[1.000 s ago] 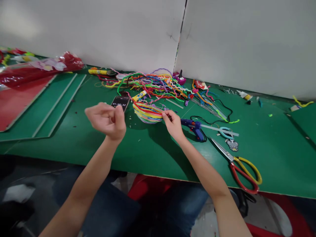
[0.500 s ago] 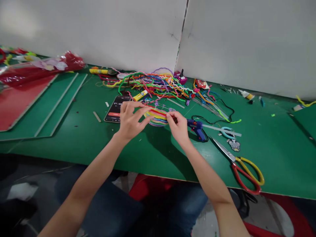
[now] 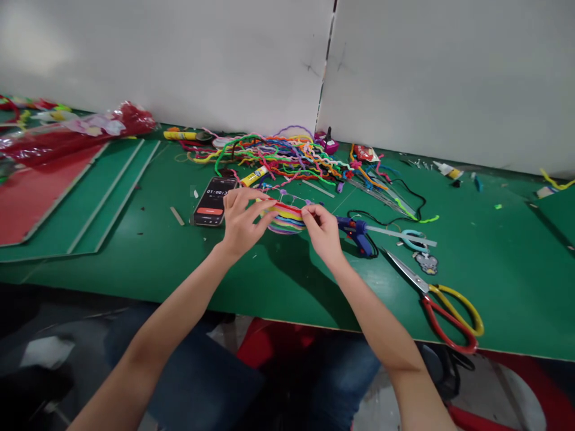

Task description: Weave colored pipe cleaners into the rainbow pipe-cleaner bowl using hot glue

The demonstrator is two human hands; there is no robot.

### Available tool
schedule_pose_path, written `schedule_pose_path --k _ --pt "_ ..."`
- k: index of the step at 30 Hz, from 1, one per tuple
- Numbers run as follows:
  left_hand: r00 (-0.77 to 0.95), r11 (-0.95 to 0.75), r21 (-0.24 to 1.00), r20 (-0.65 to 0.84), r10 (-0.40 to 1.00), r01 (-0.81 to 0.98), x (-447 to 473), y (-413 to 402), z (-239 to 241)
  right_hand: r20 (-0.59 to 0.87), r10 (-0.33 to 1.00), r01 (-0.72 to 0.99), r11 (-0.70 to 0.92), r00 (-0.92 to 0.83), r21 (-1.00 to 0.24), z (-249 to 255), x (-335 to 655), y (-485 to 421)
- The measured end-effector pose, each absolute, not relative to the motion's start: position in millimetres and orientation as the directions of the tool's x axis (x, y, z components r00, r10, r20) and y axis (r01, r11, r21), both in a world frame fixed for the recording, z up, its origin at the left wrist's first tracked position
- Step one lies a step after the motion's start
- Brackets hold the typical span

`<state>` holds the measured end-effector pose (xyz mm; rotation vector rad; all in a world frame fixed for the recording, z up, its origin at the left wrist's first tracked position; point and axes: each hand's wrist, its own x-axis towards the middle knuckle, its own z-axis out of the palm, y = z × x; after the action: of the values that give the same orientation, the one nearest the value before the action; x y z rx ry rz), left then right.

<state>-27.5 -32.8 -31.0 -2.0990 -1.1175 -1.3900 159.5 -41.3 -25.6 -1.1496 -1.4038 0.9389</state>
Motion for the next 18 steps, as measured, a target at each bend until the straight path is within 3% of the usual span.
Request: schedule_pose_path --k 9,18 --pt "0.172 -0.641 0.232 0.846 0.504 0.732 -29 -34 -28 0.250 0.968 0.188 0.245 0.004 -0.951 -26 160 -41" --pt "0.223 -0.676 0.137 0.881 0.417 0.724 -33 -35 -23 0.244 0.970 0.179 0.238 0.016 -0.955 -23 164 -39"
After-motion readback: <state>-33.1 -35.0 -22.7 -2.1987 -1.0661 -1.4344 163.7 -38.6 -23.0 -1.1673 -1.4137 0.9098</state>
